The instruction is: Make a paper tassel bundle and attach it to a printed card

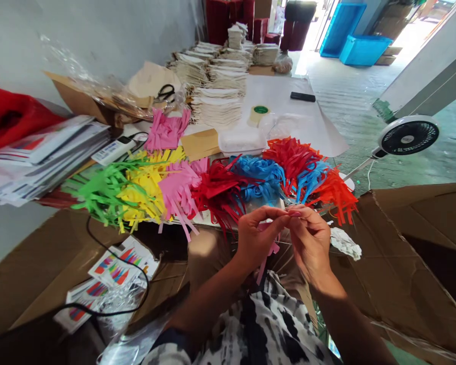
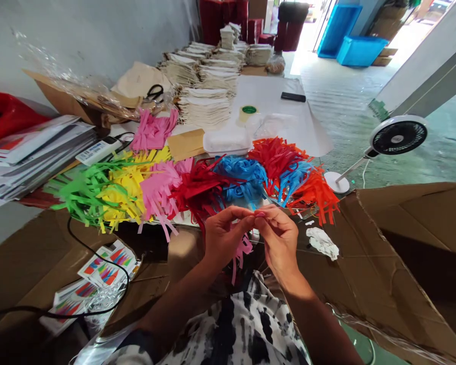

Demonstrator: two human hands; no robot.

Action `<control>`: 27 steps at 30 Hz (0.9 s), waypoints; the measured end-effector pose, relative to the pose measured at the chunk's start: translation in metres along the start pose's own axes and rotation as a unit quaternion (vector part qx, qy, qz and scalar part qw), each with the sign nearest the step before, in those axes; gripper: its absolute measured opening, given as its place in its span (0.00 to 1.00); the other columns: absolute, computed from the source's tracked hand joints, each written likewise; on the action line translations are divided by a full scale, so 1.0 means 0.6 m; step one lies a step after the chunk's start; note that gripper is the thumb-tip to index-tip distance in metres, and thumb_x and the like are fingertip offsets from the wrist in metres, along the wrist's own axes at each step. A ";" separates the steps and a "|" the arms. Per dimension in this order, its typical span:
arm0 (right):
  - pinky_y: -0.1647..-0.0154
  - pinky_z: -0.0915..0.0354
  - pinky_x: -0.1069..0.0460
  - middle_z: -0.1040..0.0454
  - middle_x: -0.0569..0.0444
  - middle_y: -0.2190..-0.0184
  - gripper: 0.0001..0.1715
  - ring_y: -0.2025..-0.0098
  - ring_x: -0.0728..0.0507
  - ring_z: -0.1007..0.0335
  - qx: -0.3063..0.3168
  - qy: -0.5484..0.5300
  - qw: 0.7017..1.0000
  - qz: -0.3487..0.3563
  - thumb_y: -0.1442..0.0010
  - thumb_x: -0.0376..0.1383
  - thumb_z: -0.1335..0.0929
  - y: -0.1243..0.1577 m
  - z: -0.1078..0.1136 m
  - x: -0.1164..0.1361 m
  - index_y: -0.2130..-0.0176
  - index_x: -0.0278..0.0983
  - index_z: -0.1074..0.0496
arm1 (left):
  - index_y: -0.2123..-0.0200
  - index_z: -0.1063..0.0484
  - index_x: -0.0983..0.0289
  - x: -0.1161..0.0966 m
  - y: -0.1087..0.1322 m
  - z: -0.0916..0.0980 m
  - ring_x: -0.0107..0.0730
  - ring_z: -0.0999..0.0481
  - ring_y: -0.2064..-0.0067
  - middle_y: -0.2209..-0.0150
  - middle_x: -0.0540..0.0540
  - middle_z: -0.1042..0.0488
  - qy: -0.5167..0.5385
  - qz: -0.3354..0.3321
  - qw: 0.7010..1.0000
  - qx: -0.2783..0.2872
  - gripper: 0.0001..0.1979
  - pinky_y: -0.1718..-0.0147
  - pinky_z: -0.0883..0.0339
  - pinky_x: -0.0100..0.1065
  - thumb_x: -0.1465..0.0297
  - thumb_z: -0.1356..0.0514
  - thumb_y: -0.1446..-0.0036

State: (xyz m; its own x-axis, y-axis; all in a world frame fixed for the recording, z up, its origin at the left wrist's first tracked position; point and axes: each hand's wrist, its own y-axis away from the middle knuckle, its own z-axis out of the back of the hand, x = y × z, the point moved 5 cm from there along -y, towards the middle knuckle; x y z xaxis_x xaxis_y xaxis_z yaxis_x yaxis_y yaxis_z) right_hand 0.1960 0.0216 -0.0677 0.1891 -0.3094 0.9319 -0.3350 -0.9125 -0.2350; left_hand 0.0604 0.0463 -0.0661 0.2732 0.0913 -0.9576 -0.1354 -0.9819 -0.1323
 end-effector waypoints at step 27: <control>0.58 0.33 0.50 0.24 0.53 0.63 0.12 0.60 0.43 0.29 0.113 0.149 0.982 -0.022 0.34 0.48 0.25 -0.007 0.030 0.024 0.60 0.43 0.16 | 0.63 0.22 0.66 0.040 0.036 0.016 0.26 0.30 0.72 0.72 0.51 0.24 -0.013 0.123 0.983 0.132 0.23 0.71 0.37 0.28 0.49 0.35 0.35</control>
State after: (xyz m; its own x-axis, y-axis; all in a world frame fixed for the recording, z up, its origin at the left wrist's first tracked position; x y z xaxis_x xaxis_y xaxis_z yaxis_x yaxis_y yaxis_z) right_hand 0.2166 0.0164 -0.0583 -0.0908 -0.2080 0.9739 -0.1123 -0.9696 -0.2176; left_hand 0.0547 0.0288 -0.0946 0.1763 -0.1365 -0.9748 -0.4376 -0.8980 0.0466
